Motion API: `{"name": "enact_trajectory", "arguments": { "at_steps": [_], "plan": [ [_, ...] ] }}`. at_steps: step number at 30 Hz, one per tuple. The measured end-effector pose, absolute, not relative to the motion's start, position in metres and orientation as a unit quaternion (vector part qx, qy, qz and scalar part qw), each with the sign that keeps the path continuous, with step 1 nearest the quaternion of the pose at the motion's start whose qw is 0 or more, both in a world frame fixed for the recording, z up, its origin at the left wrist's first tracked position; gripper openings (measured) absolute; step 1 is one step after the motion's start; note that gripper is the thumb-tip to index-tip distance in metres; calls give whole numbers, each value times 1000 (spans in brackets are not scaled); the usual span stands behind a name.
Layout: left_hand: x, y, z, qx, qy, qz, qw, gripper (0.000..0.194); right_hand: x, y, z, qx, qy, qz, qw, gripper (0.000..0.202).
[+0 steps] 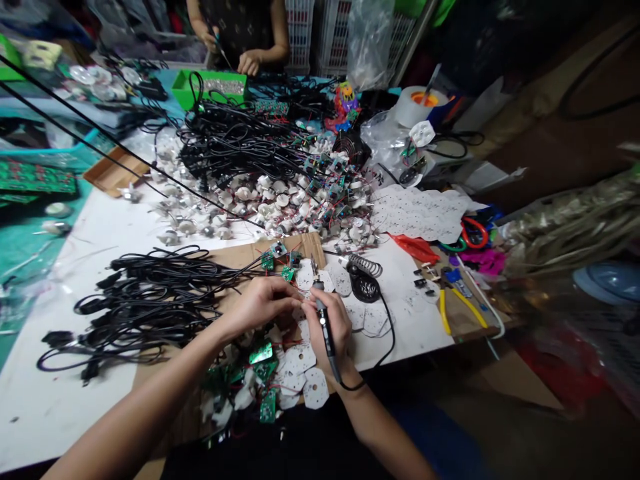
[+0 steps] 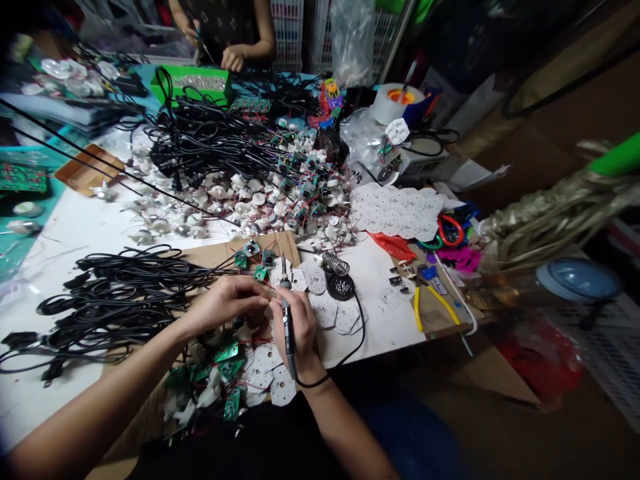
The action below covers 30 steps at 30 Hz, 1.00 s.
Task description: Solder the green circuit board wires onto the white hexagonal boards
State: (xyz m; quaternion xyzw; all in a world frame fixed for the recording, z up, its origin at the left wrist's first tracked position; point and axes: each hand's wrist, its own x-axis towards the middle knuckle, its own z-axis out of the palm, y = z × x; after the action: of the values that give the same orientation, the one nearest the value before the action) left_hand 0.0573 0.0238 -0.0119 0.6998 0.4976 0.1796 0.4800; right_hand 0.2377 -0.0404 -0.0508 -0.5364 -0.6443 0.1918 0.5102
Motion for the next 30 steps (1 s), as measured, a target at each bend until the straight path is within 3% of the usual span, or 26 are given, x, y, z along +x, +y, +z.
{"name": "enact_trajectory", "arguments": {
  "at_steps": [3,11,30],
  "plan": [
    [60,25,-10,708,504,162,467,16,240,-41,-51,-532,-650,188,509,30],
    [80,49,-13,817,487,62,302,9,264,-70,-53,-523,-643,197,524,25],
    [82,46,-24,838,481,18,257,14,271,-98,-56,-587,-570,278,504,19]
  ]
}}
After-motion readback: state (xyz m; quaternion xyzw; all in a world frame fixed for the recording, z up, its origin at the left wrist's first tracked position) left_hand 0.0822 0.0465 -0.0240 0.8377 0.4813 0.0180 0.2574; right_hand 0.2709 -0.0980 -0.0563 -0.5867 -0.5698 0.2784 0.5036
